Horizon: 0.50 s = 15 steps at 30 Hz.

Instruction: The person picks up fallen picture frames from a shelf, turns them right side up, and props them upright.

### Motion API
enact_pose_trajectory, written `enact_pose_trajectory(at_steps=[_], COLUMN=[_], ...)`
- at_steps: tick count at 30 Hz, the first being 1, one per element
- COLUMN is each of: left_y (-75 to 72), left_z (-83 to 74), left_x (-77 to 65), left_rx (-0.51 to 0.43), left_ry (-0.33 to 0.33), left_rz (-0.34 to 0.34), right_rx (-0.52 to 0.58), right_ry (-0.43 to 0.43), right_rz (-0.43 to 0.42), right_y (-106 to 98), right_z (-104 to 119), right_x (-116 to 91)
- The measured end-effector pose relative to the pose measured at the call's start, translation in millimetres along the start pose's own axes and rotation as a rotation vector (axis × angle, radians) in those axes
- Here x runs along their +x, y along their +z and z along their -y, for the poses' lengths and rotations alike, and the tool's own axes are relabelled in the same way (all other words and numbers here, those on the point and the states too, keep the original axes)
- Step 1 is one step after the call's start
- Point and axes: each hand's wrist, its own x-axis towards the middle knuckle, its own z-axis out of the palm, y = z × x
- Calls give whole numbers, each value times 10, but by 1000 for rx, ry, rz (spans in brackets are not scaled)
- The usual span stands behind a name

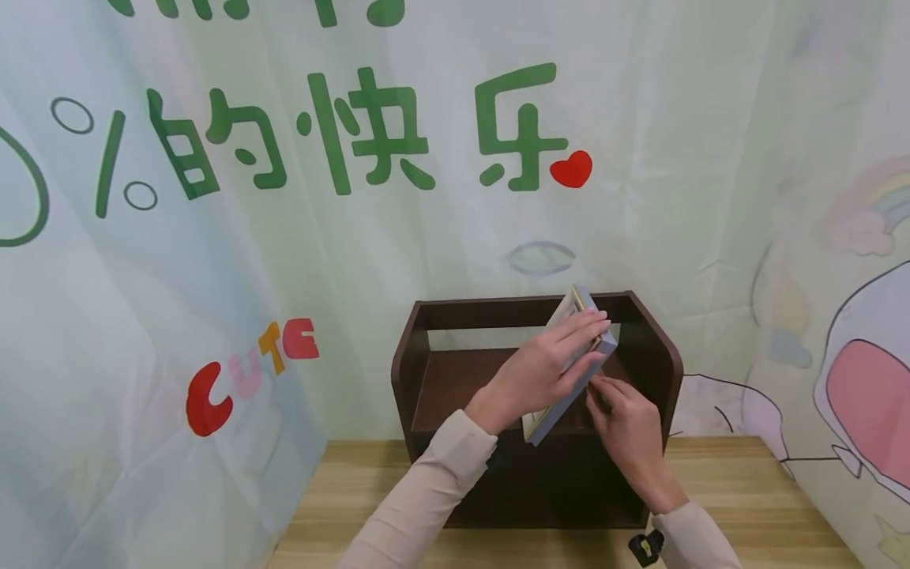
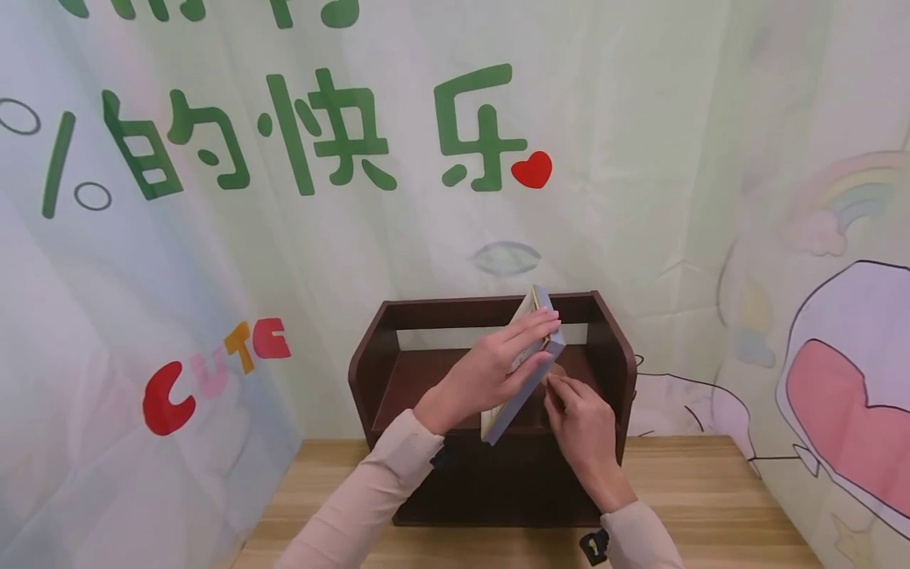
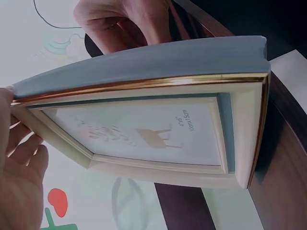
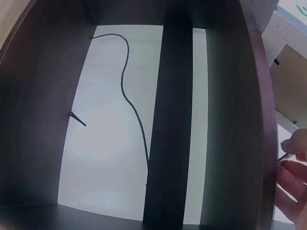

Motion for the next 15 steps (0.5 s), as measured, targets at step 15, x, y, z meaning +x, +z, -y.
enact_pose_trajectory(at_steps=[15], left_y=[-79], left_z=[255], left_x=[23], left_rx=[-258], left_ry=[-323], left_rz=[-123], right_rx=[196], right_ry=[191], right_rz=[-66], right_y=[-313], right_z=[414], right_x=[116])
